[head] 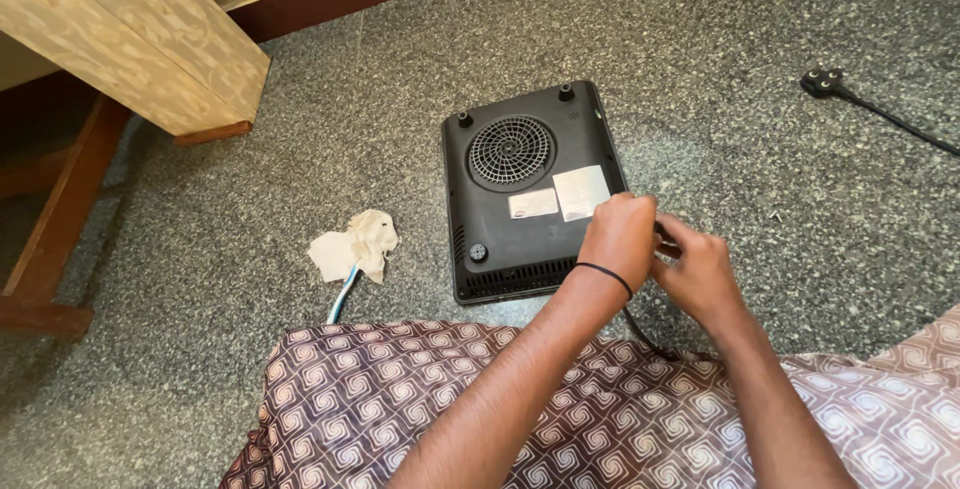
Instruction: The person wipes the glass plate of a disassembled induction cooktop with a cloth, sets the plate onto the cooktop base, aligns it, and drives screws into the housing by hand and with a screwdriver to reattach the cover.
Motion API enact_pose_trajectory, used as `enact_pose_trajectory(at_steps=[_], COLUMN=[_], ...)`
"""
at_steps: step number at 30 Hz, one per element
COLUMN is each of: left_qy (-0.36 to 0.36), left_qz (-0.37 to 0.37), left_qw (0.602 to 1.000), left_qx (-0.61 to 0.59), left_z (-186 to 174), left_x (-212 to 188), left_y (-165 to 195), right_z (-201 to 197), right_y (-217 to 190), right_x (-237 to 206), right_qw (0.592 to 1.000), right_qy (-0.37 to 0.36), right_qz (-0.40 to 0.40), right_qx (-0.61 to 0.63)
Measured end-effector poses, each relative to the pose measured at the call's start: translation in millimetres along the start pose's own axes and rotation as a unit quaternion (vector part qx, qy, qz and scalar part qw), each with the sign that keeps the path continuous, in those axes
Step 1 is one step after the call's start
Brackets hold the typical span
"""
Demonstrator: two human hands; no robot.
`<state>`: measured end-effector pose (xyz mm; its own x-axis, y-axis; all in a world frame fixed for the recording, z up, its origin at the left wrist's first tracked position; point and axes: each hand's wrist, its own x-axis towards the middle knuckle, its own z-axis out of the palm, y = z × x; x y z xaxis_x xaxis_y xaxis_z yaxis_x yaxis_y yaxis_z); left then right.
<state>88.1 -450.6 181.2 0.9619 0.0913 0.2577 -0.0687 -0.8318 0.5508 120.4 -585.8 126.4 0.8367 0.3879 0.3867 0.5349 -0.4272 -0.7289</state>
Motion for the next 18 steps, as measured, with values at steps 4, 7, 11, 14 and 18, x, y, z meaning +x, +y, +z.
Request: enact_pose_trajectory(at_steps=[4, 7, 11, 14, 18], left_qy=[-0.010, 0.001, 0.008, 0.024, 0.027], left_qz=[-0.015, -0.021, 0.031, 0.070, 0.082], left_qw=[1.000, 1.000, 0.999, 0.997, 0.996], left_qx=[-0.005, -0.008, -0.022, -0.007, 0.007], left_z=[-5, -6, -5, 0, 5], left_x=[-3, -3, -4, -4, -2], left_y=[4, 5, 4, 3, 2], right_z=[5, 6, 3, 1, 0], right_y=[4, 5, 1, -5, -5], right_x=[-1, -1, -3, -2, -1], right_qw=[0.992, 0.999, 0.999, 0.999, 0.999], right_qy=[-0.039, -0.002, 0.012, 0.030, 0.010], right_qz=[0.091, 0.012, -0.004, -0.016, -0.031], right_qx=[-0.074, -0.030, -0.038, -0.039, 0.003])
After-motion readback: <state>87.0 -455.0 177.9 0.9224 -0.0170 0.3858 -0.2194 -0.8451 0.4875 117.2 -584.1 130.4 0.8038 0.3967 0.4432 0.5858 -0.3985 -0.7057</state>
